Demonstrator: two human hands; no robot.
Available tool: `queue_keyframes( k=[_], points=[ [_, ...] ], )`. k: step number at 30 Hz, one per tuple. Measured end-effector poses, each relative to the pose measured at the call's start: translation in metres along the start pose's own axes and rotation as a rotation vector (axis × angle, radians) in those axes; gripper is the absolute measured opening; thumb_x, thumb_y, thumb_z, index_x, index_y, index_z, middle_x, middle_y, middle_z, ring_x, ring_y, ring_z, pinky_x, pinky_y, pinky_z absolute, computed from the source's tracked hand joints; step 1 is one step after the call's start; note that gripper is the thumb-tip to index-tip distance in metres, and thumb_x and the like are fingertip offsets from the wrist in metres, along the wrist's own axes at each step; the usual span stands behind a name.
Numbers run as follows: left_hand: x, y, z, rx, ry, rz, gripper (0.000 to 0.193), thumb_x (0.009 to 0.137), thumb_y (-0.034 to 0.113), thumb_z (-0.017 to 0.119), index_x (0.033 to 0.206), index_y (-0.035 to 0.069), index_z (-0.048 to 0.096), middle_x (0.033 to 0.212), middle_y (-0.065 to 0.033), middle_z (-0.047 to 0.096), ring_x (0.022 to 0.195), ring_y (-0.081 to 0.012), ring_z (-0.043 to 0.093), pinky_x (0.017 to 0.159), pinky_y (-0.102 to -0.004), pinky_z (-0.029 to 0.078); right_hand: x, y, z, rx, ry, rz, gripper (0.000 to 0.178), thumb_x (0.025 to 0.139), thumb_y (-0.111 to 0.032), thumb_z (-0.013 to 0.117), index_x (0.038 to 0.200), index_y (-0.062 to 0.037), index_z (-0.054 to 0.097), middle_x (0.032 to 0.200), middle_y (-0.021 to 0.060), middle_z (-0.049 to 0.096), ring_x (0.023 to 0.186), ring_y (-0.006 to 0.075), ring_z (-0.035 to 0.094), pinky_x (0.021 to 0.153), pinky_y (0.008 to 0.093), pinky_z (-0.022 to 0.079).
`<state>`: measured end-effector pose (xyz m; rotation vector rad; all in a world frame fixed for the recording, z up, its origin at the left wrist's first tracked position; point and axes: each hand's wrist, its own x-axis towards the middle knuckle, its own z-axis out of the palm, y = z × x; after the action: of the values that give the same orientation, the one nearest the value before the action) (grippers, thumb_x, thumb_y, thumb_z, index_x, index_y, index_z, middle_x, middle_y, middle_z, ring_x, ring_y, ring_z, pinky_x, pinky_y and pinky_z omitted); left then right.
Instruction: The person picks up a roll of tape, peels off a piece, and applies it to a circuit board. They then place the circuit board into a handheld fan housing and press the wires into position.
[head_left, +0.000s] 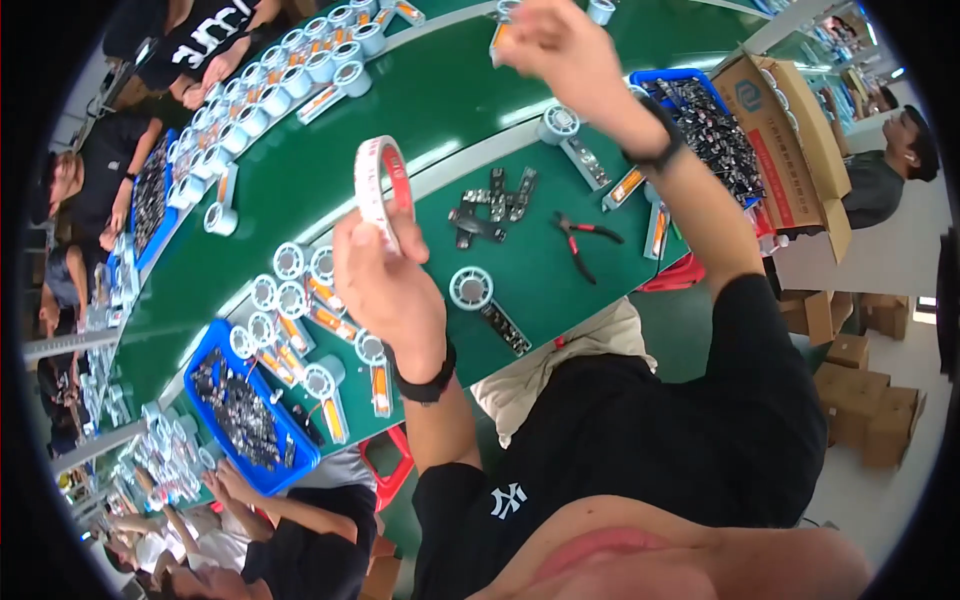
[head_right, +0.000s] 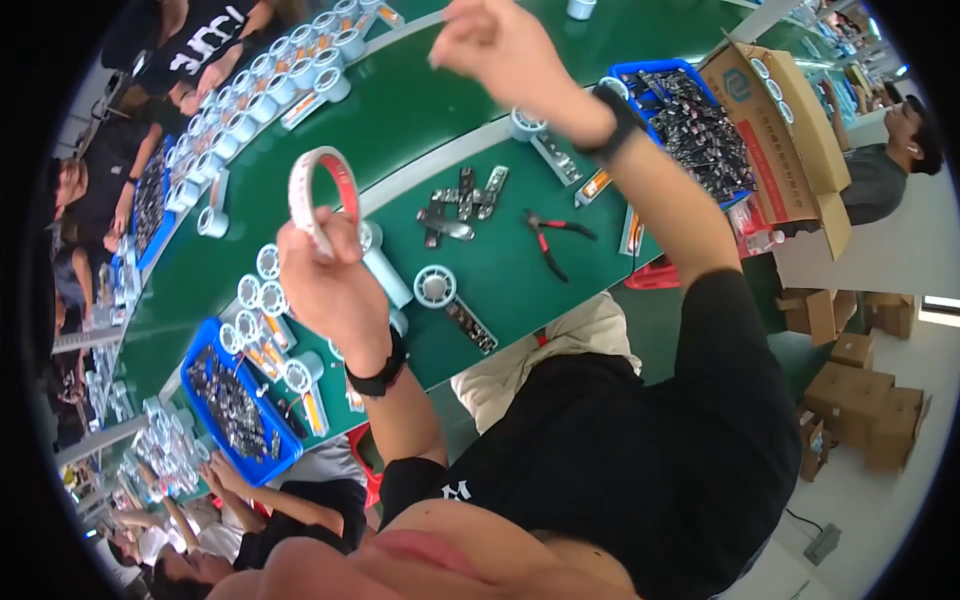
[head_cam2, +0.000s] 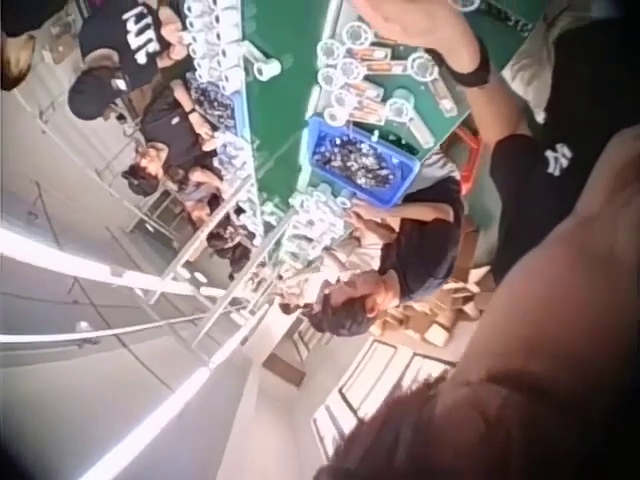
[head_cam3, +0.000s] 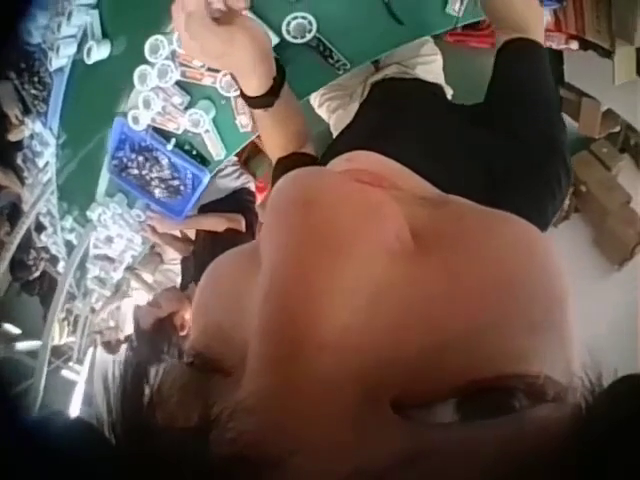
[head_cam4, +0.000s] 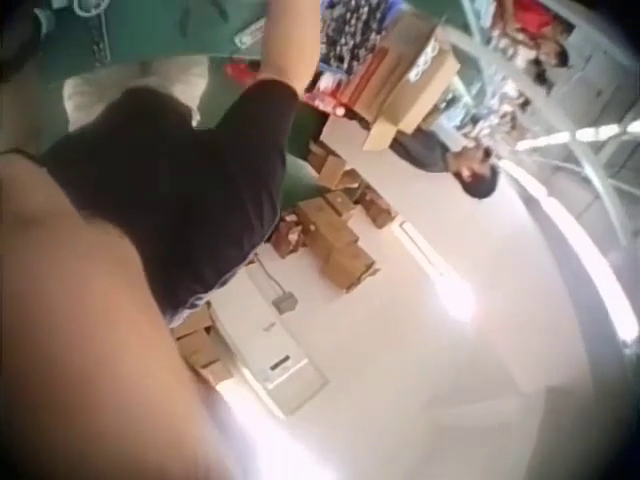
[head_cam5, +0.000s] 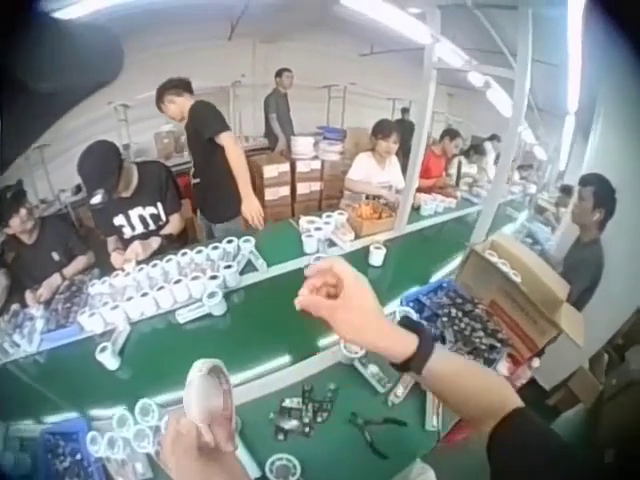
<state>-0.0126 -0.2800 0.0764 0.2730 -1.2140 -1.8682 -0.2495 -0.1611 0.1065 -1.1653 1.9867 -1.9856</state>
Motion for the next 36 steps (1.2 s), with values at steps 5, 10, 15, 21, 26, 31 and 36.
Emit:
queue_keyframes(
  k=[5,10,15,21,26,31,36],
  points=[
    [0.020,-0.010,0.023,0.045,0.048,0.128,0.029,0.101,0.024,0.061,0.099,-0.005,0.065,0.067,-0.0043,0.058,0.056,-0.0079,0.047,0.053,-0.0247,0.035,0.116,0.200,-0.065,-0.416,-0.139,0.011,0.025,0.089,0.004,0.062,0.114,0.0023,0.058,0.080,0.0083,0.066,0.079,0.0171,0.068,0.074,0.0336,0.056],
    [0.043,-0.015,0.015,0.185,0.060,0.131,0.031,0.101,0.025,0.061,0.099,-0.005,0.065,0.065,-0.0036,0.057,0.055,-0.0076,0.046,0.053,-0.0238,0.034,0.143,0.246,-0.047,-0.316,-0.191,0.299,0.024,0.086,0.007,0.057,0.110,0.0026,0.060,0.075,0.0108,0.068,0.075,0.0192,0.070,0.070,0.0348,0.057],
    [0.055,-0.032,0.013,0.254,0.113,0.080,0.030,0.101,0.024,0.060,0.101,-0.006,0.066,0.064,-0.0032,0.056,0.056,-0.0075,0.046,0.055,-0.0241,0.036,0.143,0.266,-0.035,-0.452,-0.240,0.303,0.023,0.086,0.002,0.059,0.109,0.0031,0.061,0.075,0.0142,0.071,0.072,0.0261,0.072,0.070,0.0377,0.058],
    [0.053,-0.033,0.019,0.217,0.070,0.076,0.031,0.100,0.019,0.060,0.115,-0.007,0.067,0.074,-0.0045,0.062,0.065,-0.0098,0.054,0.064,-0.0250,0.044,0.137,0.243,-0.033,-0.972,-0.277,-0.143,0.024,0.087,-0.008,0.065,0.109,-0.0003,0.062,0.083,0.0156,0.072,0.086,0.0347,0.069,0.078,0.0425,0.057],
    [0.045,-0.030,0.024,0.292,-0.056,0.033,0.034,0.102,0.018,0.061,0.125,-0.006,0.065,0.081,-0.0059,0.067,0.073,-0.0115,0.060,0.075,-0.0271,0.050,0.118,0.170,-0.002,-1.033,-0.213,-0.296,0.024,0.088,-0.011,0.067,0.110,-0.0023,0.064,0.100,0.0157,0.067,0.094,0.0359,0.065,0.083,0.0441,0.055],
    [0.041,-0.031,0.025,0.490,-0.116,0.126,0.032,0.103,0.019,0.064,0.127,-0.003,0.067,0.082,-0.0070,0.070,0.075,-0.0142,0.064,0.089,-0.0355,0.051,0.020,0.019,0.028,-0.501,-0.278,-0.612,0.034,0.091,-0.006,0.075,0.123,-0.0003,0.068,0.110,0.0147,0.069,0.092,0.0235,0.069,0.077,0.0322,0.057],
    [0.041,-0.035,0.035,0.699,-0.195,0.398,0.031,0.103,0.025,0.067,0.122,0.000,0.070,0.084,-0.0069,0.071,0.077,-0.0182,0.067,0.097,-0.0401,0.049,-0.029,-0.037,0.023,-0.555,-0.348,-0.739,0.042,0.087,-0.003,0.076,0.127,0.0010,0.067,0.116,0.0185,0.067,0.092,0.0266,0.069,0.074,0.0325,0.058]
  ],
)
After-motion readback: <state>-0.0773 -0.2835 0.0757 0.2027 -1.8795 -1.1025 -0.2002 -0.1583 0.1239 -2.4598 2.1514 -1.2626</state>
